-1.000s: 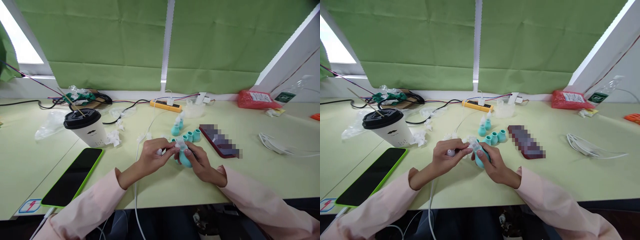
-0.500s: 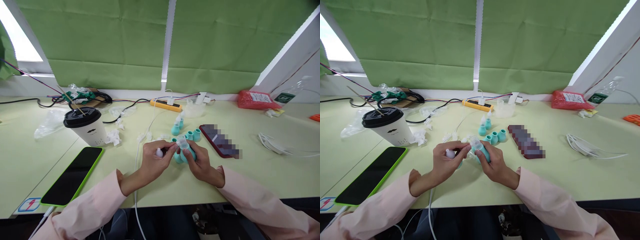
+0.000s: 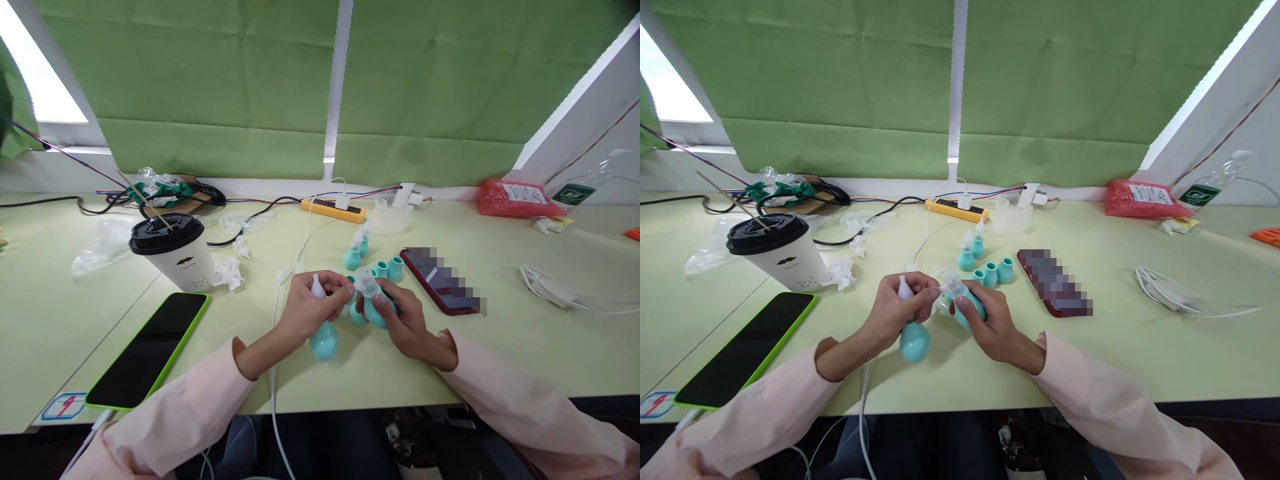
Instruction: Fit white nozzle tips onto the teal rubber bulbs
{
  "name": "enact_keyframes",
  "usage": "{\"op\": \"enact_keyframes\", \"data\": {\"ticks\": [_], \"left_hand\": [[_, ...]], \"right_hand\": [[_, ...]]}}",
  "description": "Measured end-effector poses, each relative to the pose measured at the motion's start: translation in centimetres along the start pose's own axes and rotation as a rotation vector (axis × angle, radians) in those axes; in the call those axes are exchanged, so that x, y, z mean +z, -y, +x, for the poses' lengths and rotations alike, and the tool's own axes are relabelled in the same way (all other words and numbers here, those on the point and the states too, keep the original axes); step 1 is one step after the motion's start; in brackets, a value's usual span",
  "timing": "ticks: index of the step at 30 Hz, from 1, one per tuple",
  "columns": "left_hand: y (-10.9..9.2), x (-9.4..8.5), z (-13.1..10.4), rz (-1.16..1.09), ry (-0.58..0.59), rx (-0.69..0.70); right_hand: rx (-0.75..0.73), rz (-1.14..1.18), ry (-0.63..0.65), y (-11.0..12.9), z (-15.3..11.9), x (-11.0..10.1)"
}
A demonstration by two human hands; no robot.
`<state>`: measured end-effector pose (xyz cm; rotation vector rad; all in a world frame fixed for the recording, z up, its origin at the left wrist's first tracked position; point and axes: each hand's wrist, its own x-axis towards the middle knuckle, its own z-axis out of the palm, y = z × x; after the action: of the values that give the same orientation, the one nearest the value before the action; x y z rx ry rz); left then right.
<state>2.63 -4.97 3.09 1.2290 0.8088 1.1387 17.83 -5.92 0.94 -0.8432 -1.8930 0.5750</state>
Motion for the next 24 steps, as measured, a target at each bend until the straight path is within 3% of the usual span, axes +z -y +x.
{"op": "enact_keyframes", "data": {"ticks": [4, 6, 8, 12, 16, 20, 22, 24], "left_hand": [[-0.2, -1.1, 1.0, -0.188, 0.206, -0.155], [-0.3, -1.7, 1.5, -0.144, 0.226, -0.146], [-0.4, -2.4, 2.1, 0.066, 0.173, -0.075], [0.2, -3.2, 3.0, 0.790, -0.017, 0.180], [1.5, -3.7, 3.8, 1.209, -0.004, 0.244], [1.6, -3.6, 3.8, 1.205, -0.081, 0.261], [0.9, -3.3, 3.3, 1.123, -0.151, 0.325], [0.2, -2.7, 2.5, 1.036, -0.148, 0.372]], "right_hand": [[0.129, 0.317, 0.057, -0.2, 0.4, -0.3], [0.174, 0.391, 0.021, -0.5, 0.6, -0.5], [0.163, 0.388, -0.038, -0.6, 0.8, -0.8], [0.109, 0.234, -0.089, -0.4, 0.8, -1.2], [0.137, 0.026, -0.118, -0.1, 0.7, -1.0], [0.065, -0.148, -0.169, -0.4, 0.6, -0.5], [-0.030, -0.238, -0.201, -0.6, 0.5, -0.3], [-0.137, -0.322, -0.198, -0.7, 0.4, 0.0]]}}
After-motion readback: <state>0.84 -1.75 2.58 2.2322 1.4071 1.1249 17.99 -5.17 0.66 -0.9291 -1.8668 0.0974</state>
